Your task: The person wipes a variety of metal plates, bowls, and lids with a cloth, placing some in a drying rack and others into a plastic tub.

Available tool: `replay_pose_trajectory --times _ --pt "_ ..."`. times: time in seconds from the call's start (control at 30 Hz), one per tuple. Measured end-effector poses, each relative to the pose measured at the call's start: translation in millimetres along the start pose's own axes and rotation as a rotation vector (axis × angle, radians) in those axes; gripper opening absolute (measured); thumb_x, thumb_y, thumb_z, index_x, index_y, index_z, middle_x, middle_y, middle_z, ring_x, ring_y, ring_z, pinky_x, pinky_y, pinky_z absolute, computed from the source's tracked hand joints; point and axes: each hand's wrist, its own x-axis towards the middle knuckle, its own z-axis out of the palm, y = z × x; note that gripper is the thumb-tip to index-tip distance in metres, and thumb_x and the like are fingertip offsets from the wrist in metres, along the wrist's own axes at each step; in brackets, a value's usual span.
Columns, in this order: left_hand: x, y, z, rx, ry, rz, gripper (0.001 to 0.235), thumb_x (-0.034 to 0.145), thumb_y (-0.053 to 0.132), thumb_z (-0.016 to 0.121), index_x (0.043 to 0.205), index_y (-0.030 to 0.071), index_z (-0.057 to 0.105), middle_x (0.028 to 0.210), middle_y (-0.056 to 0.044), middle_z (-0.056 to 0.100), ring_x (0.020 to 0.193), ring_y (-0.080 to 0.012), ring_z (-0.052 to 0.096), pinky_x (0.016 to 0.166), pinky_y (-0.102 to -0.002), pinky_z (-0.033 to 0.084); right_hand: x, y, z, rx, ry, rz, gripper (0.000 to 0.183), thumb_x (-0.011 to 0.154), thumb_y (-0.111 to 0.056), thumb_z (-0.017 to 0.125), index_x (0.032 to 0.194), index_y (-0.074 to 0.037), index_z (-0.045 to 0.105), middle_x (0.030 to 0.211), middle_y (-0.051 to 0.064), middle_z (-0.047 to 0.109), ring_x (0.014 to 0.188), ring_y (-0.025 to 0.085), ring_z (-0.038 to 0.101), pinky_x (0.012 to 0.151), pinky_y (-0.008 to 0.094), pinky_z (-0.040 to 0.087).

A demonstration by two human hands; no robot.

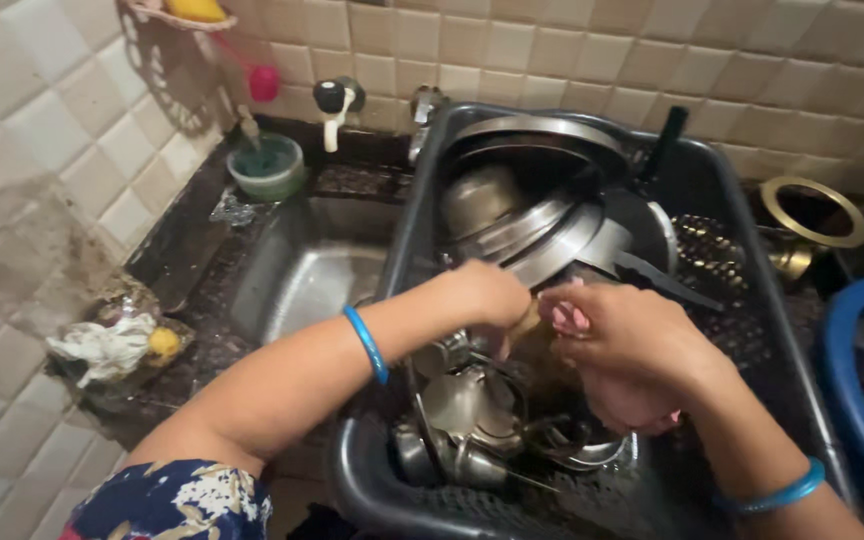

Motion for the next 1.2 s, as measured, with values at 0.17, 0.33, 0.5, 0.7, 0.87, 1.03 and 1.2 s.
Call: replay_pose_trajectory --times 0.17,0.33,0.5,0.7,0.87,1.03,1.2 --pt "27 1 53 0.241 -0.066 -0.085 0.031 0.076 0.034 0.087 0.103 0.018 0.083 0.101 -0.002 0.079 0.095 -0.0244 0.077 0.077 -0.044 0.064 16 8 23 -0.035 -0.101 0.01 0.061 0.077 -0.047 0.076 0.136 -0.04 0.06 0.111 0.003 0.075 0.105 0.029 0.071 0.088 0.044 0.057" --pt "50 9 81 0.46 -0.56 -0.151 0.044 0.08 0.055 0.082 0.105 0.019 0.08 0.094 0.001 0.081 0.082 -0.0249 0.078 0.072 -0.044 0.064 22 25 37 -0.024 -0.077 0.021 0.062 0.076 -0.047 0.079 0.134 -0.035 0.061 0.113 0.005 0.075 0.107 0.029 0.071 0.09 0.044 0.057" --pt "53 6 80 0.481 -0.575 -0.215 0.033 0.086 0.043 0.077 0.106 0.018 0.082 0.094 -0.003 0.08 0.08 -0.0284 0.077 0.068 -0.047 0.062 22 49 48 0.245 0.156 -0.135 0.077 0.067 -0.039 0.083 0.136 -0.017 0.057 0.124 0.009 0.068 0.109 0.03 0.068 0.088 0.043 0.055" --pt "11 -11 55 0.298 -0.38 -0.089 0.033 0.079 0.036 0.086 0.107 0.019 0.08 0.101 0.0 0.078 0.095 -0.0255 0.077 0.074 -0.048 0.065 30 83 57 0.665 0.199 -0.146 0.064 0.077 -0.041 0.08 0.127 -0.004 0.063 0.113 0.012 0.073 0.106 0.02 0.068 0.09 0.033 0.053" --pt "-1 -25 36 0.322 -0.225 0.015 0.031 0.082 0.031 0.081 0.11 0.02 0.081 0.111 -0.004 0.077 0.102 -0.0231 0.075 0.081 -0.043 0.063 35 101 58 1.227 0.209 -0.147 0.043 0.09 -0.03 0.063 0.115 0.003 0.074 0.107 0.009 0.076 0.099 0.014 0.069 0.087 0.027 0.053" --pt "18 -21 50 0.541 -0.689 0.272 0.036 0.089 0.041 0.06 0.118 0.026 0.076 0.121 0.007 0.073 0.108 -0.0164 0.071 0.085 -0.051 0.064 22 92 49 0.89 0.401 -0.029 0.025 0.081 -0.007 0.068 0.105 -0.003 0.077 0.088 0.004 0.077 0.081 0.016 0.07 0.074 0.033 0.056" --pt "19 -18 67 0.418 -0.574 -0.003 0.041 0.09 0.045 0.063 0.124 0.025 0.074 0.117 -0.002 0.076 0.103 -0.0274 0.074 0.087 -0.051 0.059 1 77 33 0.066 1.081 -0.28 0.024 0.083 -0.008 0.073 0.106 -0.008 0.078 0.1 0.007 0.075 0.105 0.026 0.067 0.095 0.043 0.051"
